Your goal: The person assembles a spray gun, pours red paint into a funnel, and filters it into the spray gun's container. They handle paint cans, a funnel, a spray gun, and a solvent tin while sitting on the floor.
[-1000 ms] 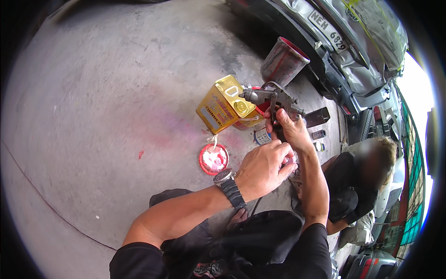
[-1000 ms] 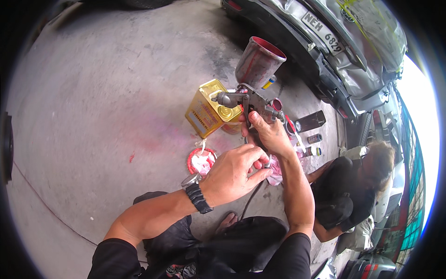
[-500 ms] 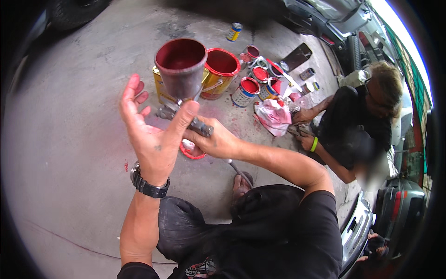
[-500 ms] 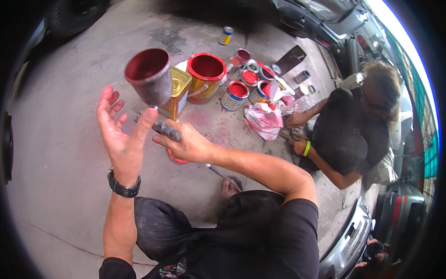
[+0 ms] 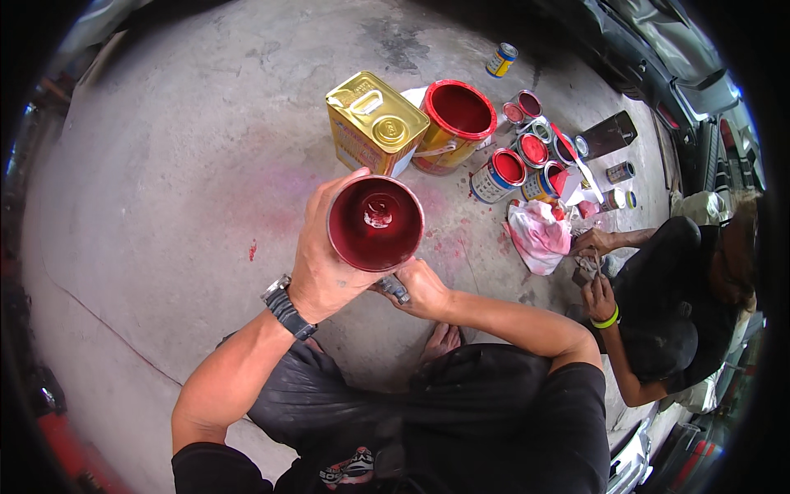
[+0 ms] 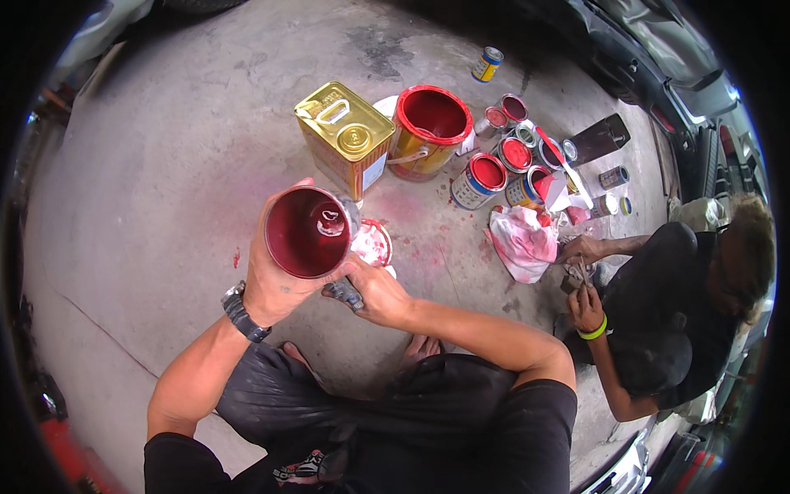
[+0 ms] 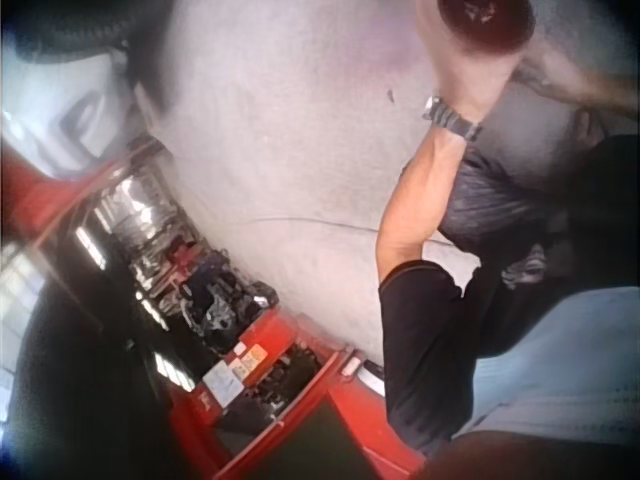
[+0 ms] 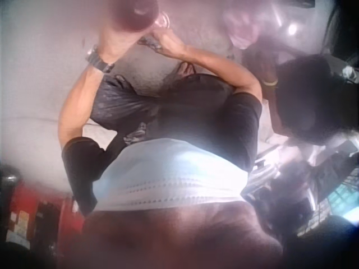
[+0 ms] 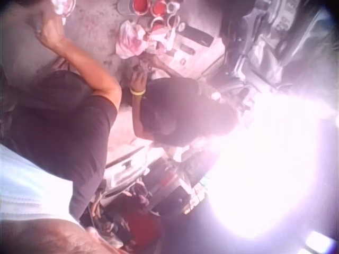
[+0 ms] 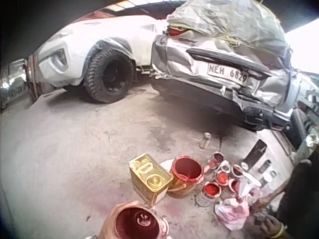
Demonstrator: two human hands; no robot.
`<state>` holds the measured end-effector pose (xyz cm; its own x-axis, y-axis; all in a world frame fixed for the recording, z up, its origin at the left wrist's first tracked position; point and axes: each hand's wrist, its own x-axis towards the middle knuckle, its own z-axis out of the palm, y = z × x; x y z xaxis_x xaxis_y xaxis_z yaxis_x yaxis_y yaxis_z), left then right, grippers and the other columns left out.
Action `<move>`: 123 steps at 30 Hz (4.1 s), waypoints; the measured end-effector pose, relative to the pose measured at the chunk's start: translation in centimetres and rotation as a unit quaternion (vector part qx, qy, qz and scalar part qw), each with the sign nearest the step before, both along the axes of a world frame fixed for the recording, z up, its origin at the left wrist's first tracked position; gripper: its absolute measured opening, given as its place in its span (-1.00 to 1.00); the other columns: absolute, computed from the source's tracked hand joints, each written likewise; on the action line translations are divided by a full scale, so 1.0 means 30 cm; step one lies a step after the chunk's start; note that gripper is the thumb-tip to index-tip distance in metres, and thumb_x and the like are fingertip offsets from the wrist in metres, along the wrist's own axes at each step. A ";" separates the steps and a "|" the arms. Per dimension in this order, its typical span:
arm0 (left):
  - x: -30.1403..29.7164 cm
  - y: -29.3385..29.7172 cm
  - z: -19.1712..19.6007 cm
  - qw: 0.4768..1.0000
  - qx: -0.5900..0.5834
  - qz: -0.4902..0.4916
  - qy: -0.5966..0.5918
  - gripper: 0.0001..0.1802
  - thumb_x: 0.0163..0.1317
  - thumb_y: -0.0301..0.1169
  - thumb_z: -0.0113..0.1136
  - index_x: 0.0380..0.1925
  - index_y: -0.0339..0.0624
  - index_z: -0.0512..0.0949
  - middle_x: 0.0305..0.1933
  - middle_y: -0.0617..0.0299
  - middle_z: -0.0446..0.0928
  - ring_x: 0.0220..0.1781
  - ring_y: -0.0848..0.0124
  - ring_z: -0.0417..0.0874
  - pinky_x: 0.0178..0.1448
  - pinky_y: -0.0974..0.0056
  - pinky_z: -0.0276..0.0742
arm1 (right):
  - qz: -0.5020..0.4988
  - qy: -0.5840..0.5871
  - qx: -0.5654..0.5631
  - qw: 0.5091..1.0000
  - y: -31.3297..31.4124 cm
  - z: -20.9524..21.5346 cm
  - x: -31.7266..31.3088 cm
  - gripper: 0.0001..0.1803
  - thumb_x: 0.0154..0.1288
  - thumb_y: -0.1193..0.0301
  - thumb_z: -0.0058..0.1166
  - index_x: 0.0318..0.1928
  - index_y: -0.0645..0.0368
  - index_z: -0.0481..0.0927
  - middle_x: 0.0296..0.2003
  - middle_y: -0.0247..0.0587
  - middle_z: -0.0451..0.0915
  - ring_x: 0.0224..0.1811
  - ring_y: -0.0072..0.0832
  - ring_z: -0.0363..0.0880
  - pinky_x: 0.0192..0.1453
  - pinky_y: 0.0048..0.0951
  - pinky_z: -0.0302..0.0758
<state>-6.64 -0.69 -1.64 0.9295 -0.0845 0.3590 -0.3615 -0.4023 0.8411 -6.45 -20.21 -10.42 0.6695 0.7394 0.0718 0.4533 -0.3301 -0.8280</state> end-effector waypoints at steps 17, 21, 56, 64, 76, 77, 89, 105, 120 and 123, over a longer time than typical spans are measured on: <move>0.040 -0.014 -0.033 0.993 -0.083 0.061 0.064 -0.25 0.03 -0.33 0.63 0.18 -0.30 0.42 0.08 0.15 0.57 0.05 0.35 0.62 0.17 0.21 0.55 | -0.013 0.031 0.107 0.994 0.049 -0.009 0.026 -0.15 0.43 0.05 0.12 0.44 0.39 0.13 0.06 0.24 0.50 -0.17 0.19 0.64 -0.15 0.00 0.59; 0.045 0.000 -0.042 0.991 -0.080 0.049 0.098 -0.24 0.04 -0.31 0.62 0.19 -0.29 0.42 0.09 0.15 0.57 0.05 0.37 0.62 0.17 0.23 0.55 | 0.000 0.069 0.089 0.994 0.037 -0.001 0.028 -0.10 0.44 -0.01 0.08 0.47 0.40 0.06 0.05 0.26 0.50 -0.10 0.19 0.62 -0.07 0.00 0.58; -0.045 -0.047 0.130 0.995 -0.018 -0.045 0.088 -0.37 0.12 -0.22 0.53 0.12 -0.33 0.55 0.05 0.09 0.59 0.12 0.29 0.61 0.25 0.21 0.47 | -0.448 -0.174 -0.301 0.823 -0.633 0.171 0.460 -0.41 0.29 0.40 0.12 0.24 0.48 0.31 -0.16 0.45 0.58 -0.18 0.26 0.66 -0.10 0.07 0.60; -0.033 -0.054 0.113 0.993 -0.029 -0.052 0.098 -0.39 0.14 -0.22 0.52 0.11 -0.33 0.56 0.04 0.09 0.59 0.11 0.29 0.61 0.25 0.20 0.47 | -0.460 -0.255 -0.552 0.647 -0.539 0.108 0.545 -0.42 0.43 0.40 -0.11 0.38 0.43 0.23 0.01 0.35 0.50 -0.34 -0.10 0.77 -0.38 -0.25 0.73; 0.002 -0.129 0.022 0.980 0.034 -0.065 0.183 -0.30 0.06 -0.23 0.58 0.16 -0.33 0.53 0.08 0.07 0.60 0.13 0.28 0.62 0.26 0.18 0.46 | -0.476 0.033 -0.138 0.868 -0.499 -0.005 0.413 -0.28 0.42 0.09 0.11 0.33 0.38 0.26 -0.49 0.13 0.61 -0.52 -0.08 0.69 -0.39 -0.11 0.63; -0.002 -0.128 0.019 0.980 0.030 -0.056 0.188 -0.27 0.05 -0.21 0.59 0.18 -0.32 0.51 0.09 0.07 0.60 0.15 0.27 0.61 0.27 0.17 0.45 | -0.472 0.128 -0.045 0.871 -0.424 0.058 0.371 -0.28 0.44 0.04 0.10 0.34 0.34 0.27 -0.54 0.04 0.60 -0.59 -0.18 0.67 -0.48 -0.14 0.60; 0.116 -0.249 -0.071 0.985 -0.113 -0.037 0.127 0.05 -0.01 -0.15 0.64 0.39 -0.26 0.23 0.33 0.04 0.39 0.29 0.25 0.47 0.36 0.14 0.36 | -0.167 0.061 0.113 0.978 -0.087 -0.001 -0.028 -0.21 0.39 0.14 0.14 0.35 0.49 0.18 -0.13 0.37 0.51 0.00 0.22 0.55 0.06 0.03 0.48; 0.043 -0.219 -0.050 0.984 -0.048 0.059 0.160 -0.24 0.00 -0.43 0.56 0.23 -0.31 0.43 0.13 0.10 0.54 0.18 0.32 0.54 0.25 0.19 0.49 | -0.667 -0.270 -0.041 0.693 -0.851 -0.158 0.460 -0.12 0.13 0.20 0.45 0.27 0.46 0.26 0.18 0.34 0.29 0.28 0.14 0.31 0.35 -0.07 0.34; 0.102 -0.363 -0.219 0.987 -0.098 0.071 0.104 0.17 -0.21 -0.32 0.67 0.42 -0.24 0.17 0.26 -0.02 0.46 0.23 0.19 0.57 0.27 0.11 0.55 | -0.549 -0.270 0.027 0.790 -0.777 0.141 0.416 -0.84 0.36 0.45 0.14 -0.11 0.26 0.60 -0.15 -0.04 0.69 0.01 -0.05 0.65 0.44 0.36 0.10; 0.108 -0.369 -0.235 0.994 -0.033 0.074 0.079 0.29 -0.29 -0.21 0.68 0.46 -0.27 0.11 0.29 -0.05 0.45 0.21 0.09 0.59 0.31 0.03 0.48 | -0.422 -0.269 0.052 0.864 -0.522 0.296 0.298 -0.83 0.25 0.58 0.20 -0.15 0.29 0.58 -0.21 -0.11 0.69 0.00 -0.13 0.67 0.49 0.36 0.08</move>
<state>-3.40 -11.76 -8.69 0.9751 0.0759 0.2083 -0.1645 -0.3823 0.9093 2.50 -35.86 -1.54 0.8166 -0.0248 0.5767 0.4156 -0.6681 -0.6172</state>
